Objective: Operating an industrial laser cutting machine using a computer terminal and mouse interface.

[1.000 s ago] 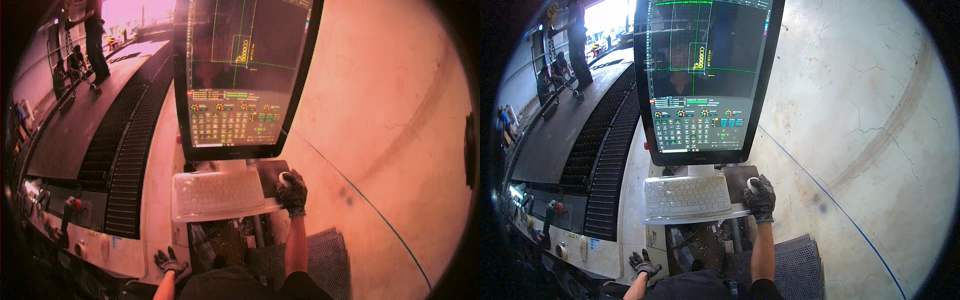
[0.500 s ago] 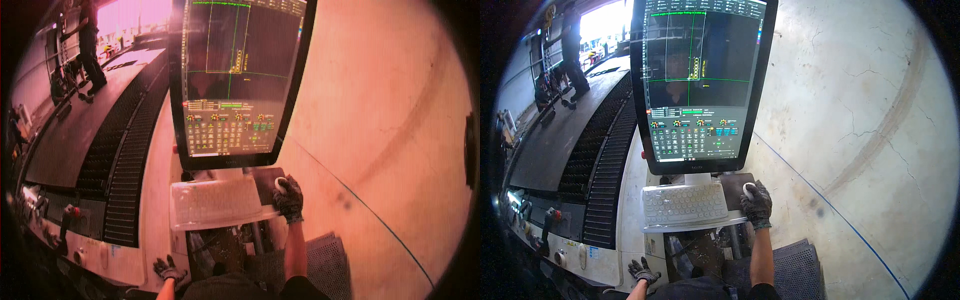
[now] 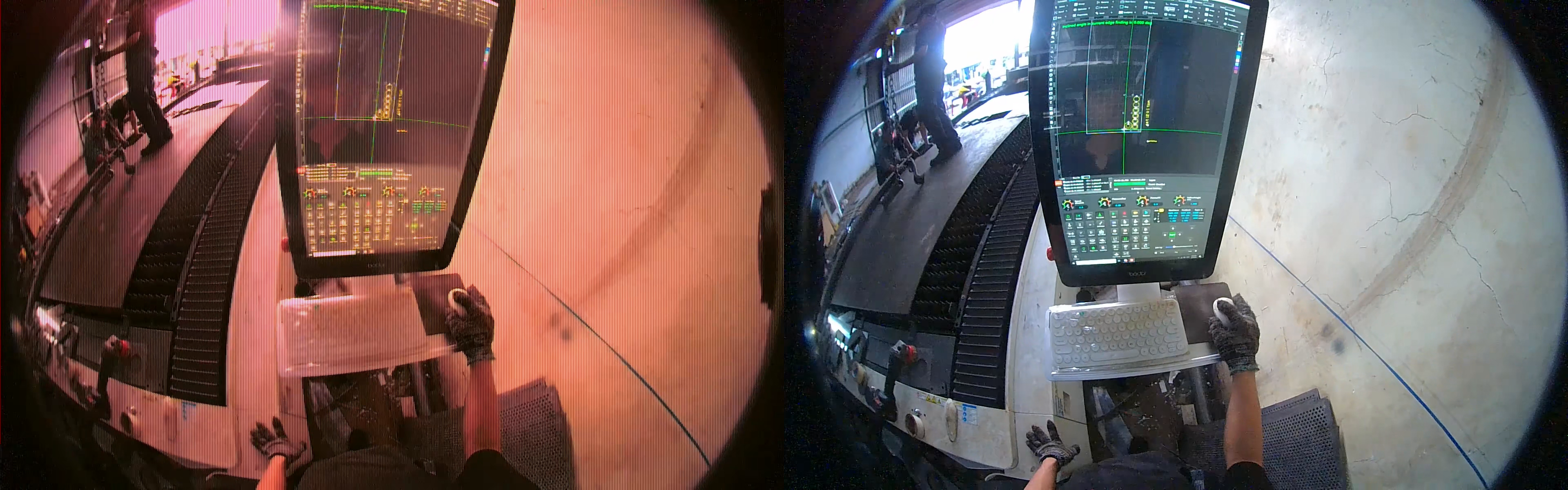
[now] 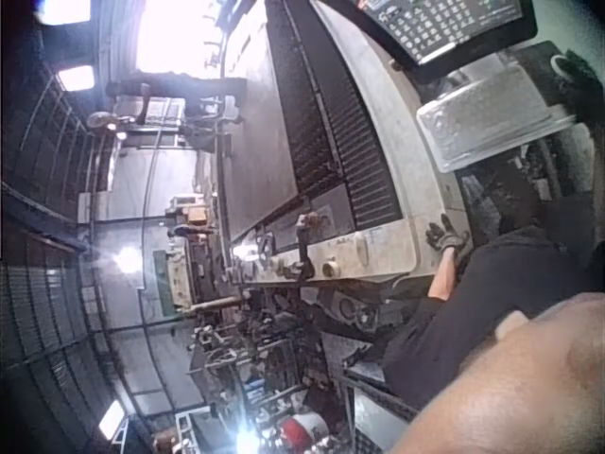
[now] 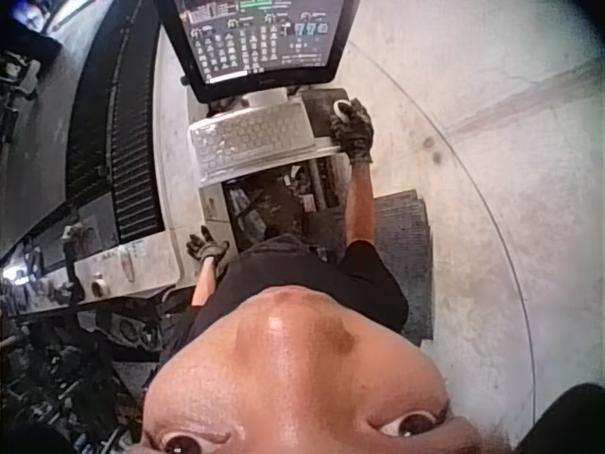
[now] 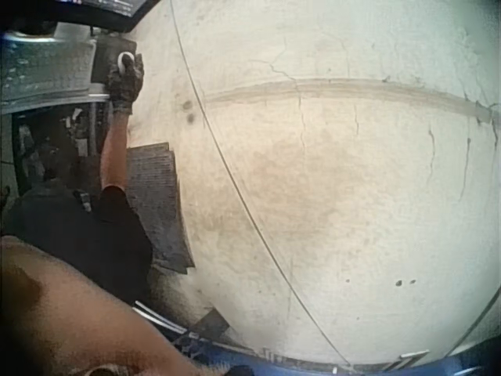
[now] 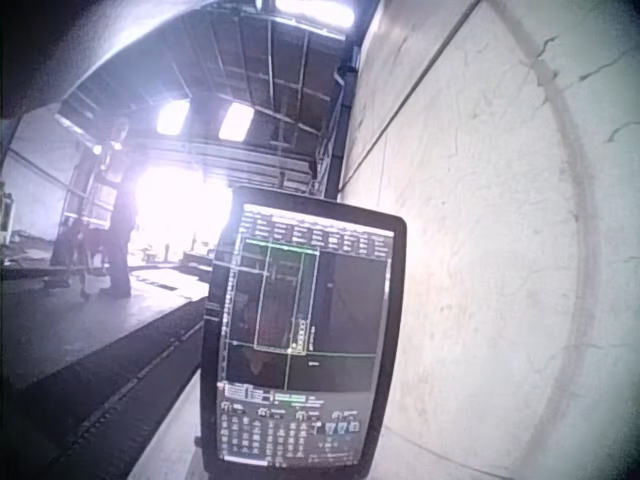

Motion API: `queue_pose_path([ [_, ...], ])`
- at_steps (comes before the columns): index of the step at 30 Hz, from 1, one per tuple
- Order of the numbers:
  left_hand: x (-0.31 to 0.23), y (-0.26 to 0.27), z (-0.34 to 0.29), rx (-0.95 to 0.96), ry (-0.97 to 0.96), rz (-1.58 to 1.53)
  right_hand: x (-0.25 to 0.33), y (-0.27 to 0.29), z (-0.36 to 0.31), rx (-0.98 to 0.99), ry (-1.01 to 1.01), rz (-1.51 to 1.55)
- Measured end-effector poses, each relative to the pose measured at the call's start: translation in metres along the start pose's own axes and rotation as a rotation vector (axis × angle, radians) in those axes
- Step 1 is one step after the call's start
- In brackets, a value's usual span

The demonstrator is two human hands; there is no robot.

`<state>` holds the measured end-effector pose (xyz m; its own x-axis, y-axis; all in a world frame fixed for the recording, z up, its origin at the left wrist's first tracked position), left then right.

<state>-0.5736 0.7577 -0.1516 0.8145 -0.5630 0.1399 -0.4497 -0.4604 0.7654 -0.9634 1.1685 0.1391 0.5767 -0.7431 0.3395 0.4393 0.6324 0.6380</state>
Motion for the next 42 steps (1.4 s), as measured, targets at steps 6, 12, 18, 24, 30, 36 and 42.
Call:
queue_pose_path([
  [6,0.003,-0.013,0.017,-0.007,0.015,0.003,-0.003,-0.001,-0.001,-0.016,-0.005,-0.009],
  [12,0.001,-0.014,0.015,-0.036,-0.027,-0.009,-0.004,0.000,-0.001,-0.040,0.032,-0.027],
  [18,0.000,-0.008,0.010,-0.037,-0.005,0.015,0.000,0.001,-0.001,-0.068,0.053,-0.056],
  [24,-0.002,-0.003,0.005,-0.041,-0.011,0.015,0.001,0.003,-0.002,-0.060,0.045,-0.037],
  [30,-0.003,-0.003,0.003,-0.047,0.005,0.017,0.005,0.005,0.001,-0.060,0.031,-0.045],
  [36,-0.001,-0.003,0.005,-0.038,-0.006,0.024,0.004,0.005,0.001,-0.052,0.019,-0.052],
  [42,-0.002,0.001,0.001,-0.018,0.022,0.025,0.003,0.004,0.001,-0.046,0.002,-0.052],
])
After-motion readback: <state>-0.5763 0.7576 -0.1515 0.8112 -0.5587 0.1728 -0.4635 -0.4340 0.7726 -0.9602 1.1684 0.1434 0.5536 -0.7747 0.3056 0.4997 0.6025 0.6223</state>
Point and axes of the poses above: each hand's wrist, its own z-axis towards the middle knuckle, its own y-axis out of the back of the hand, x = y × z, the point moved 5 cm from there along z, towards the middle knuckle, and after that the axes turned 12 degrees about y, right-handed, at the moved point
